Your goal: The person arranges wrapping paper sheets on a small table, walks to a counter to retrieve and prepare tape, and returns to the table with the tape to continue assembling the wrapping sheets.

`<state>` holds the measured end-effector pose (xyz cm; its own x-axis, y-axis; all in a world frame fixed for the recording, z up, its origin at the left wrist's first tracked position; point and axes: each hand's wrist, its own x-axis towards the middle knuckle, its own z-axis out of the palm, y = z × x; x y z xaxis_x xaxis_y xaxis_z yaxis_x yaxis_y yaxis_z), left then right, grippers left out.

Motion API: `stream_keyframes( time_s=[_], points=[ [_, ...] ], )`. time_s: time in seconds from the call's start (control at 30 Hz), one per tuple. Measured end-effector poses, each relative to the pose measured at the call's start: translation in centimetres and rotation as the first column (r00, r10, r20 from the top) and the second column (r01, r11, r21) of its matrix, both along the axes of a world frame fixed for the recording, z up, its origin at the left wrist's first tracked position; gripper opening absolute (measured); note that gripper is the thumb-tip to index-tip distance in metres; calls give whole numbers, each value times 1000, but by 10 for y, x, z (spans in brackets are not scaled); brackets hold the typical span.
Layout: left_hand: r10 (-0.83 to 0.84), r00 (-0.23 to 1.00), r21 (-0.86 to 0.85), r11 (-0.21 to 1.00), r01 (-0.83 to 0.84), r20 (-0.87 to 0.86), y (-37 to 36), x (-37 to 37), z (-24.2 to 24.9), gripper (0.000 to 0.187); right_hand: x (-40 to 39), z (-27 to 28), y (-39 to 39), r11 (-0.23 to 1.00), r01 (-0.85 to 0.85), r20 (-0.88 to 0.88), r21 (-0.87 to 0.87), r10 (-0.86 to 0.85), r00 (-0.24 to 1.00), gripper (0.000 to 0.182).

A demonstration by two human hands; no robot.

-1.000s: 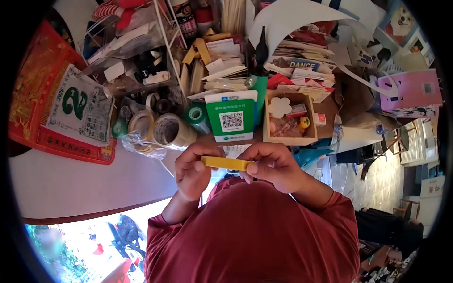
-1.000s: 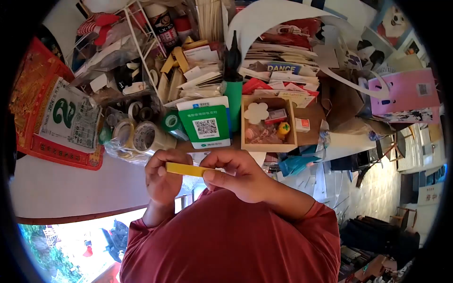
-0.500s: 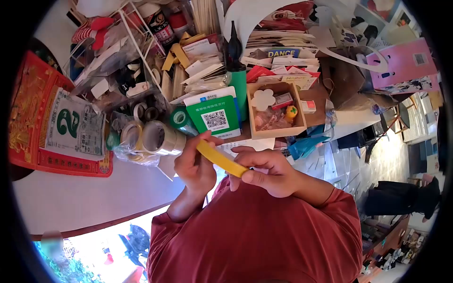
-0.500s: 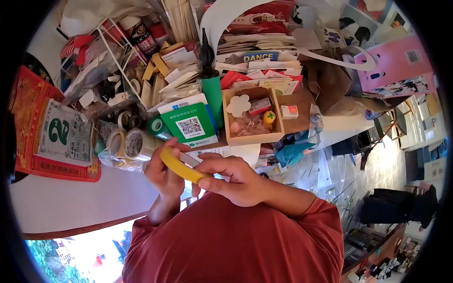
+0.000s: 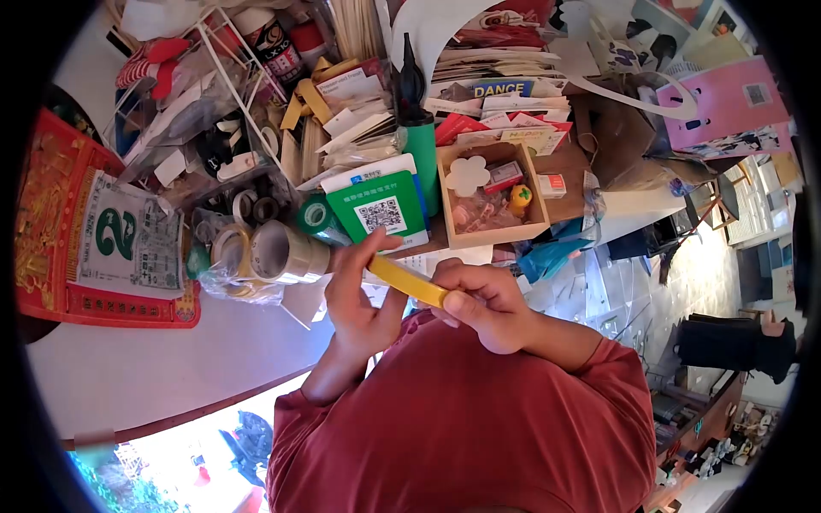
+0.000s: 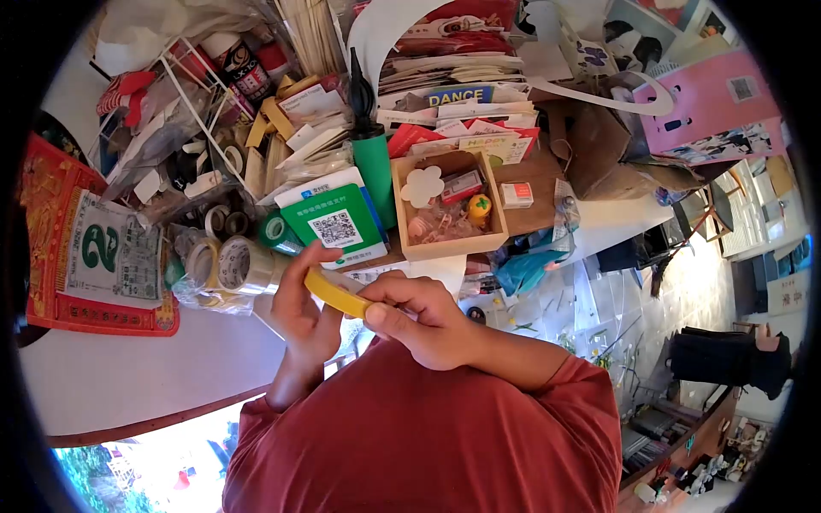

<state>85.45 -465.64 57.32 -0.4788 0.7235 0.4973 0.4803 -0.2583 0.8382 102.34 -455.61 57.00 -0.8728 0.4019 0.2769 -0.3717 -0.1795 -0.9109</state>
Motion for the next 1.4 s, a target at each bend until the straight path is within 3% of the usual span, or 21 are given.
stream_keyframes(
  time_s=[0.03, 0.07, 0.13, 0.17, 0.27, 0.33, 0.4, 0.47, 0.57, 0.7, 0.77, 1.0, 1.2, 1.3, 1.4],
  points=[
    [24, 945, 52, 999, -8, -326, 0, -6, 7, 42, 0, 0, 1, 999, 0, 48, -52, 2, 999, 26],
    [25, 945, 52, 999, -8, -326, -2, -10, 10, 42, 1, 2, 2, 999, 0, 48, -52, 2, 999, 26],
    [-183, 894, 166, 948, 270, -410, -6, -17, 15, 40, 3, 9, 4, 995, -97, 232, -38, 103, 967, 27],
    [-280, 849, 97, 929, 358, -448, -6, -23, 21, 30, 2, 10, 4, 994, -103, 234, -41, 110, 966, 27],
    [-359, 843, 70, 906, 418, -400, -7, -31, 15, 28, 0, 11, 2, 988, -114, 162, -105, 130, 978, 23],
    [-389, 841, 88, 888, 451, -376, -7, -33, 18, 28, 0, 12, -2, 996, 82, 17, 22, -82, 996, 36],
    [-516, 814, -70, 853, 518, -266, -13, -33, 23, 26, 7, 9, 3, 998, 40, 97, 37, -44, 994, 46],
    [-583, 784, -89, 811, 579, -214, -10, -32, 29, 27, 9, 6, 4, 967, 95, 73, 238, -115, 991, 42],
    [-664, 732, -91, 747, 659, -152, -7, -31, 28, 30, 15, 9, 8, 919, 101, 83, 380, -143, 986, 42],
    [-736, 664, -61, 675, 736, -133, -3, -32, 23, 31, 21, 16, 15, 918, 31, 135, 395, -91, 987, 42],
    [-722, 681, -69, 691, 720, -123, -4, -30, 21, 31, 22, 18, 18, 855, 67, 91, 514, -132, 987, 43],
    [-712, 684, -44, 697, 716, -158, -6, -27, 15, 35, 25, 16, 20, 855, 36, 88, 517, -95, 992, 45],
    [-744, 660, 25, 661, 750, -106, -6, -21, 4, 35, 24, 9, 17, 922, -60, 114, 382, 17, 993, 46],
    [-765, 640, -12, 642, 766, -78, -9, -21, -3, 33, 24, 16, 21, 887, -78, 147, 455, 11, 989, 46],
    [-738, 671, -27, 674, 738, -65, -12, -18, -1, 31, 24, 13, 19, 920, -97, 181, 380, 29, 983, 46]
  ],
)
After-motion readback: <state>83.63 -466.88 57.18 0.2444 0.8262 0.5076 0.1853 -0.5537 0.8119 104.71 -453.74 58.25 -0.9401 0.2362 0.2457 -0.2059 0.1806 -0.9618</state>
